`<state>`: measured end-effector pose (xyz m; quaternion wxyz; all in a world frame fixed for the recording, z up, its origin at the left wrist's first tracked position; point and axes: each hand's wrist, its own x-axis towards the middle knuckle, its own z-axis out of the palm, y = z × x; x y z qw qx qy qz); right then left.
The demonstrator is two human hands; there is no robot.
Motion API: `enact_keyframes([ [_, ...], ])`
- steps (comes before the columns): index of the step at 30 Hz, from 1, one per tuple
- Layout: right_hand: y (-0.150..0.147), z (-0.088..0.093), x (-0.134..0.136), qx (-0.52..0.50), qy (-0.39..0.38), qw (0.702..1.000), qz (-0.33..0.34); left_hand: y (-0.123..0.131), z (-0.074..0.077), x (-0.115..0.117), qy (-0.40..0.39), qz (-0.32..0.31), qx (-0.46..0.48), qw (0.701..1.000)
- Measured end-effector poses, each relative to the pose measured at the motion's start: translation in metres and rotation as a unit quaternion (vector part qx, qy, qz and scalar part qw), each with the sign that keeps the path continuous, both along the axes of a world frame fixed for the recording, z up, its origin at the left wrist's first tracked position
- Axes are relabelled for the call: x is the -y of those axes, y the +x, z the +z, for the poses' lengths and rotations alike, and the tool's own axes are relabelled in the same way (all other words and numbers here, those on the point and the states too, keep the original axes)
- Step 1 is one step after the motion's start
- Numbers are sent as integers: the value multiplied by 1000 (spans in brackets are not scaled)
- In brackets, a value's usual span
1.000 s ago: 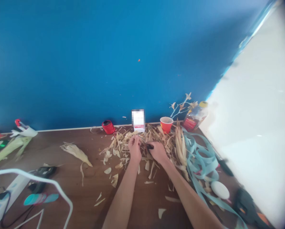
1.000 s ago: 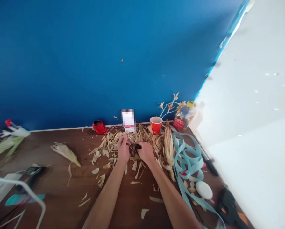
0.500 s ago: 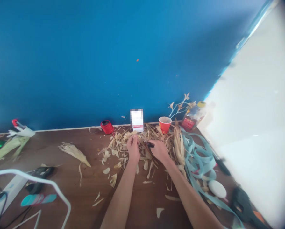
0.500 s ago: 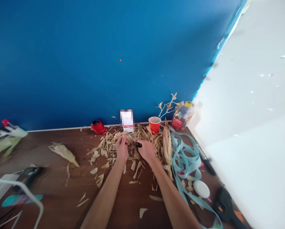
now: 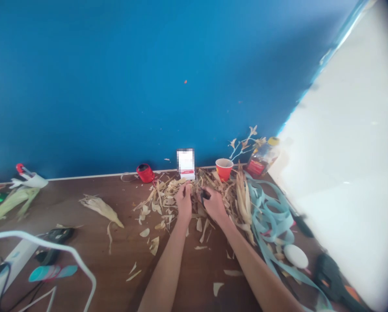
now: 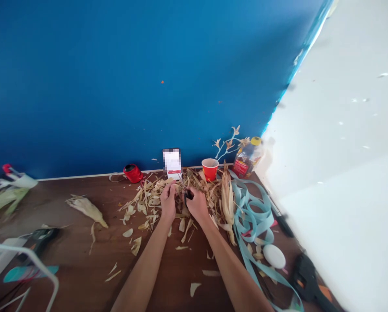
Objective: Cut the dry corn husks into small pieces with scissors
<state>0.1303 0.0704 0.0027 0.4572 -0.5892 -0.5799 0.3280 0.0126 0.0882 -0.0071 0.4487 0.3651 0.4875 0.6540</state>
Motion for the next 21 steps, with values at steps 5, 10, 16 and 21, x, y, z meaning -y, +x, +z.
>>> enact_keyframes([
  [5, 1, -5, -2, -12, -4, 1000, -3, 1, -4, -2, 10, -13, -21, 1000],
  [10, 1, -7, -2, 4, 1, 1000, -1, 0, -3, -1, 14, -6, -13, 1000],
  [16, 2, -6, -2, 17, 4, 1000, 1, 1, 3, 0, 8, -18, 16, 1000],
  [21, 2, -4, -2, 22, 6, 1000, -8, 2, 0, -1, 9, -31, 42, 999],
])
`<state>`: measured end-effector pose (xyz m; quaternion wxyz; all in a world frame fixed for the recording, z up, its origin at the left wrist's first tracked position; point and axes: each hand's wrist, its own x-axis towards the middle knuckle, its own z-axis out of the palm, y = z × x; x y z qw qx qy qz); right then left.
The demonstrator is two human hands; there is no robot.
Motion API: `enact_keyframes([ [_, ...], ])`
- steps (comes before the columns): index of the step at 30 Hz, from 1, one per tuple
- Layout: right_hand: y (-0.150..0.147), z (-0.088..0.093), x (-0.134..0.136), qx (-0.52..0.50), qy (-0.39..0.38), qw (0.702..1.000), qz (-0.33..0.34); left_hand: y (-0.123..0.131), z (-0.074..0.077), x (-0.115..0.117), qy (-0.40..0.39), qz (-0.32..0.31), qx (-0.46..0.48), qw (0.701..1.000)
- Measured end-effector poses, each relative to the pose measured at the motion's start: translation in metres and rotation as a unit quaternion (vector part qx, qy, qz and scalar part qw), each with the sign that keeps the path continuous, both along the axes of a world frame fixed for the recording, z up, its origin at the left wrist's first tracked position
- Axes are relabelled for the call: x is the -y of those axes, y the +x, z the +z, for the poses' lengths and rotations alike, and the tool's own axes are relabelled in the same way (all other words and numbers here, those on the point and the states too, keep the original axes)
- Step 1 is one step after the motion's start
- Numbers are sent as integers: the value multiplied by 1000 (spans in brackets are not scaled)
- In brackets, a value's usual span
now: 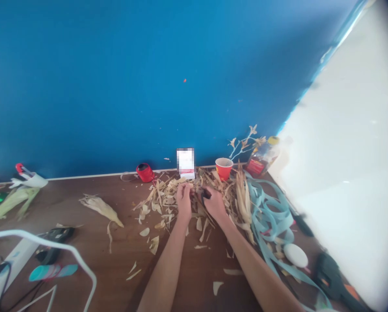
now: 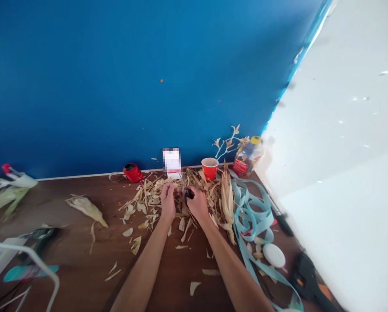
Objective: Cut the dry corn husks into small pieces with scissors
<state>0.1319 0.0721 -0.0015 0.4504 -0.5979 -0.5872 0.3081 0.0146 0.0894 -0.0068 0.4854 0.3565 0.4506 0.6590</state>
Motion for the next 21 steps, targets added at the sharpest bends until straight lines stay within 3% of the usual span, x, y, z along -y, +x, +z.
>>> enact_keyframes([
  [8, -1, -1, 0, -8, -3, 1000, 14, -2, -3, -6, -11, 16, 84, 996],
  [16, -2, -1, 0, -5, 2, 1000, 12, -1, -5, -3, 8, 6, 21, 1000],
  [21, -2, -1, 0, -10, 8, 1000, 6, 0, -2, 0, 12, -36, 23, 999],
])
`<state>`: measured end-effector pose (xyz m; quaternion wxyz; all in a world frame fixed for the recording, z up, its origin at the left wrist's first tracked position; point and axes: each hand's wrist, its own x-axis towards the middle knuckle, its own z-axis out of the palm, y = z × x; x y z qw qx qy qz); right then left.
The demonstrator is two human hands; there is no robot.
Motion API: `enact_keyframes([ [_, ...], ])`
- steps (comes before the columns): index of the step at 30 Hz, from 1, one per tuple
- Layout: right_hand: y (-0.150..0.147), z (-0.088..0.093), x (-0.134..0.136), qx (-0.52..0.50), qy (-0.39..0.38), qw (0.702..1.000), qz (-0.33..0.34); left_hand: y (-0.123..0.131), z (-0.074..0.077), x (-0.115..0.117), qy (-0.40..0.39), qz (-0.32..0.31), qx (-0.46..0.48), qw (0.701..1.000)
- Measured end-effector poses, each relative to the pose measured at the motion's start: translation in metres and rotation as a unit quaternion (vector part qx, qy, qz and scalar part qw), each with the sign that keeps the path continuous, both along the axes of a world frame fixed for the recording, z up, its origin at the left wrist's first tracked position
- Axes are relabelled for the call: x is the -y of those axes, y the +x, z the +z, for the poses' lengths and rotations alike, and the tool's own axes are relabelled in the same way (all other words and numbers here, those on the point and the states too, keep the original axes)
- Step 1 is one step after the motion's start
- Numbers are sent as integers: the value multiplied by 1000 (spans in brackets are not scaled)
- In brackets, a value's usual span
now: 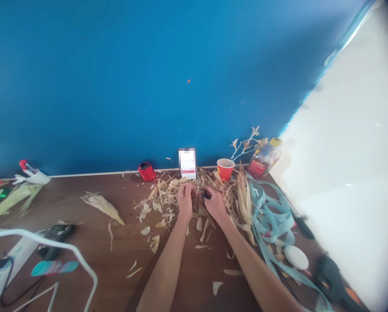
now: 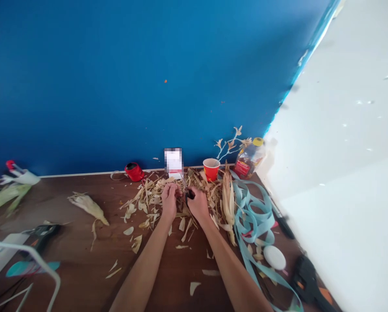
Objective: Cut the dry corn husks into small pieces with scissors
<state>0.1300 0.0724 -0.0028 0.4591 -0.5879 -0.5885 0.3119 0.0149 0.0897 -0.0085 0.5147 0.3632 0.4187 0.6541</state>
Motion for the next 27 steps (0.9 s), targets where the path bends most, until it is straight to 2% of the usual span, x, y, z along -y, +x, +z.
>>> enact_keyframes([
  [12, 0, 2, 2, 1, -1, 1000, -1, -1, 2, -1, -25, 1, 8, 1000],
  [18, -2, 3, 3, -57, 65, 994, -64, 0, 4, 4, -20, -36, -71, 997],
  [23, -1, 10, 4, -142, 86, 985, -53, 0, 4, 4, -11, -62, -126, 990],
  [27, 2, 12, 3, -139, 67, 987, -44, 2, 6, 6, 8, -80, -169, 982],
])
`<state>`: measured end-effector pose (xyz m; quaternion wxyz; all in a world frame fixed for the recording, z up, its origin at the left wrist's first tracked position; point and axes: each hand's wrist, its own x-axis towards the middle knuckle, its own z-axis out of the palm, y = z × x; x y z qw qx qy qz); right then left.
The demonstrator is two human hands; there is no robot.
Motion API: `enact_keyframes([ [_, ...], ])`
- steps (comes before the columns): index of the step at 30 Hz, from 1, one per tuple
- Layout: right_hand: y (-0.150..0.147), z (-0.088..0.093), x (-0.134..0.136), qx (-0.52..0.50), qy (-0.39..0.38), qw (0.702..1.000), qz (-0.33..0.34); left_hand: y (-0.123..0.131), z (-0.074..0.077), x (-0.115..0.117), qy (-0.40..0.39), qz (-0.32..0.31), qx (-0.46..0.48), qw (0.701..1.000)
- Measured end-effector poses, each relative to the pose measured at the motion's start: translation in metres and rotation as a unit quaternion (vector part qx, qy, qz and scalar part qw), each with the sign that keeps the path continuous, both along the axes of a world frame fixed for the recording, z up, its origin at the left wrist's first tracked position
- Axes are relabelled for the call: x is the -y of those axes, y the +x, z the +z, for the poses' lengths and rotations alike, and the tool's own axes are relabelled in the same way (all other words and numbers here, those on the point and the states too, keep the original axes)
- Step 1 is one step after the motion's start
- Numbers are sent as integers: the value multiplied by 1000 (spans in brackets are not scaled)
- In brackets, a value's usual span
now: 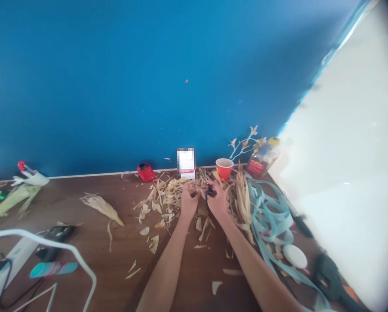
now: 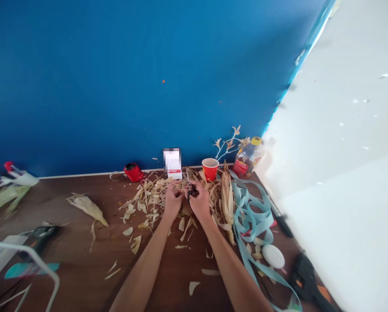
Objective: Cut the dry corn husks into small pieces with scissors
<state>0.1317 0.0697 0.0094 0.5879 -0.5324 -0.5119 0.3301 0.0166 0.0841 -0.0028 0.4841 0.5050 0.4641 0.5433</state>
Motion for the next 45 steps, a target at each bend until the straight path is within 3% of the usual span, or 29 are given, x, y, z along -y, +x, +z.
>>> enact_keyframes([
  [9, 1, -7, -6, -72, -14, 996, -52, 4, 6, 3, 40, -32, -60, 997],
  [19, -7, -3, -1, -16, -5, 1000, -17, -1, 10, 4, 57, 9, -79, 995],
  [23, -6, -4, 1, 53, -24, 998, -30, -2, 8, 3, 56, 32, -77, 995],
  [31, -7, -10, 7, 243, -64, 967, 27, -6, -8, -5, -19, 67, 37, 997],
  [36, -9, -8, 8, 328, -78, 940, 49, -6, -13, -7, -28, 59, 115, 991],
  [45, -9, -11, 7, 359, -74, 929, 57, -4, -10, -5, -51, 46, 161, 985],
])
